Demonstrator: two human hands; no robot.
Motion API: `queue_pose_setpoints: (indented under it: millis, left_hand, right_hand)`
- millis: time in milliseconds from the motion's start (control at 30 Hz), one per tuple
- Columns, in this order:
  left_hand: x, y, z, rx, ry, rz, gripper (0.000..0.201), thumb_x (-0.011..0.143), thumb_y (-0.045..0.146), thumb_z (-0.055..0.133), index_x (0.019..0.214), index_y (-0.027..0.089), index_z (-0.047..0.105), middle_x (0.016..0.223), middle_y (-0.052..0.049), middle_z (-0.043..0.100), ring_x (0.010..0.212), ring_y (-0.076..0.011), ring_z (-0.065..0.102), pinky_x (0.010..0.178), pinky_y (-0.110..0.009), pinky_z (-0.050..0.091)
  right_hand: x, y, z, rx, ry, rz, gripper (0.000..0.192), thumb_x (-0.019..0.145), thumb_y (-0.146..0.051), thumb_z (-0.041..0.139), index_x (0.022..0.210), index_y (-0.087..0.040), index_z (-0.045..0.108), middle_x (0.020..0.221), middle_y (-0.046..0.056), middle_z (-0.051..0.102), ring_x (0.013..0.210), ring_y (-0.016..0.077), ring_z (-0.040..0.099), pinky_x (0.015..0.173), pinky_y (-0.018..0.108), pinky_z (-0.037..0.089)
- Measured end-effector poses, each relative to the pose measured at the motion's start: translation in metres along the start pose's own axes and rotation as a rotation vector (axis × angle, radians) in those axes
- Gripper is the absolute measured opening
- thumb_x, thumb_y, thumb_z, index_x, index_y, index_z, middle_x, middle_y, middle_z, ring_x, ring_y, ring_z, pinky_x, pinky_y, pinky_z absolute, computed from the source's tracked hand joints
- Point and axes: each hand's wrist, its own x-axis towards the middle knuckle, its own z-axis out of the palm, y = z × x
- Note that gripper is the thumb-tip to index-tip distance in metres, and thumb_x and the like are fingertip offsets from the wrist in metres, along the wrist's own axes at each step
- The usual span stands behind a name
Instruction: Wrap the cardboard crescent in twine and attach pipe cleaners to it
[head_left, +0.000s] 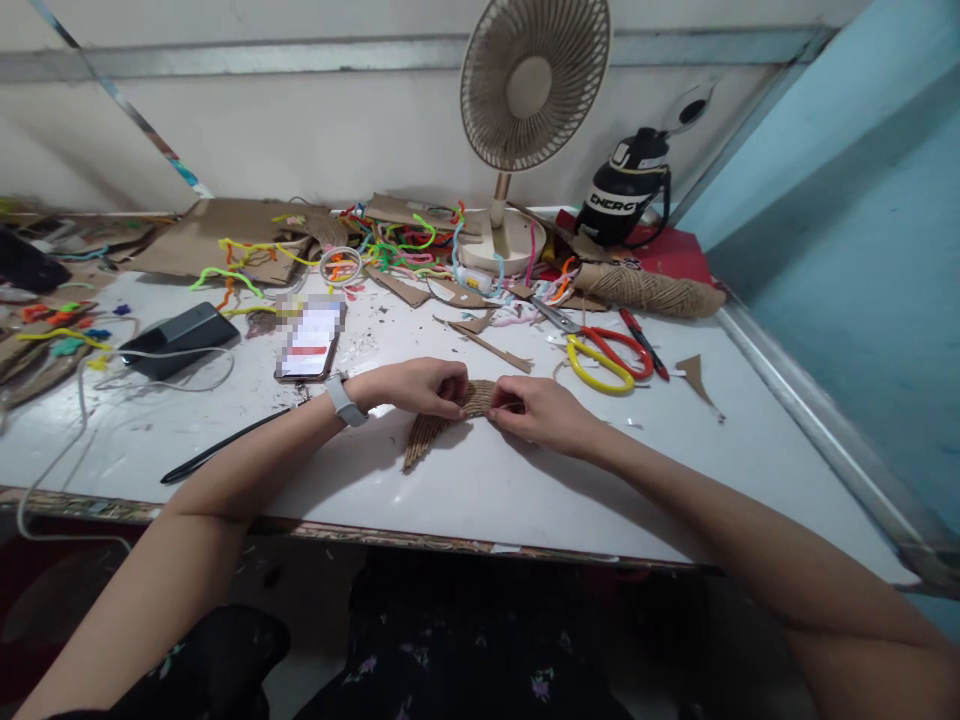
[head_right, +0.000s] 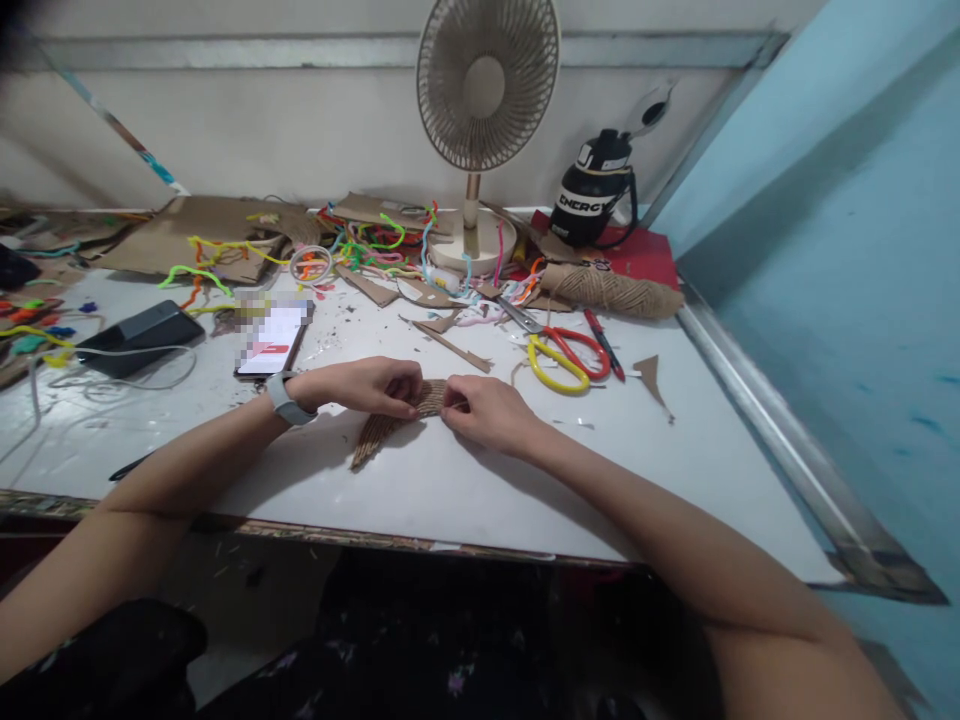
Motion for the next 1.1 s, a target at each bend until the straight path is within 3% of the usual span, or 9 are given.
queue_pose_setpoints:
  millis: [233,567,1100]
  left_hand:
    - [0.002,0.007,0.006,0.114,0.100,-0.030,0.035,0.081,0.050,0.059,0.091,0.017,0.055,0.073,0.000,0.057,0.061,-0.0114,0.046,0.056,-0.023,0.030]
    - [0.005,0.002,0.009,0.085,0.101,-0.042,0.036,0.079,0.051,0.062,0.091,0.018,0.055,0.074,0.000,0.057,0.062,-0.0119,0.046,0.057,-0.024,0.031]
    - [0.006,-0.005,0.011,0.066,0.119,0.000,0.036,0.079,0.051,0.063,0.090,0.018,0.055,0.074,0.001,0.056,0.061,-0.0112,0.045,0.057,-0.024,0.031]
  right_hand:
    - [0.000,0.000,0.000,-0.005,0.008,-0.014,0.009,0.080,-0.028,0.057,0.078,-0.020,0.061,0.074,0.000,0.066,0.066,0.0138,0.055,0.058,0.023,0.034]
    - [0.002,0.000,-0.008,-0.055,0.011,0.063,0.019,0.083,-0.038,0.057,0.080,-0.019,0.059,0.069,0.002,0.064,0.061,0.0146,0.055,0.054,0.024,0.033]
    - [0.002,0.003,-0.008,-0.089,-0.053,0.041,0.019,0.082,-0.038,0.059,0.076,-0.020,0.057,0.072,0.000,0.064,0.064,0.0143,0.054,0.055,0.023,0.030]
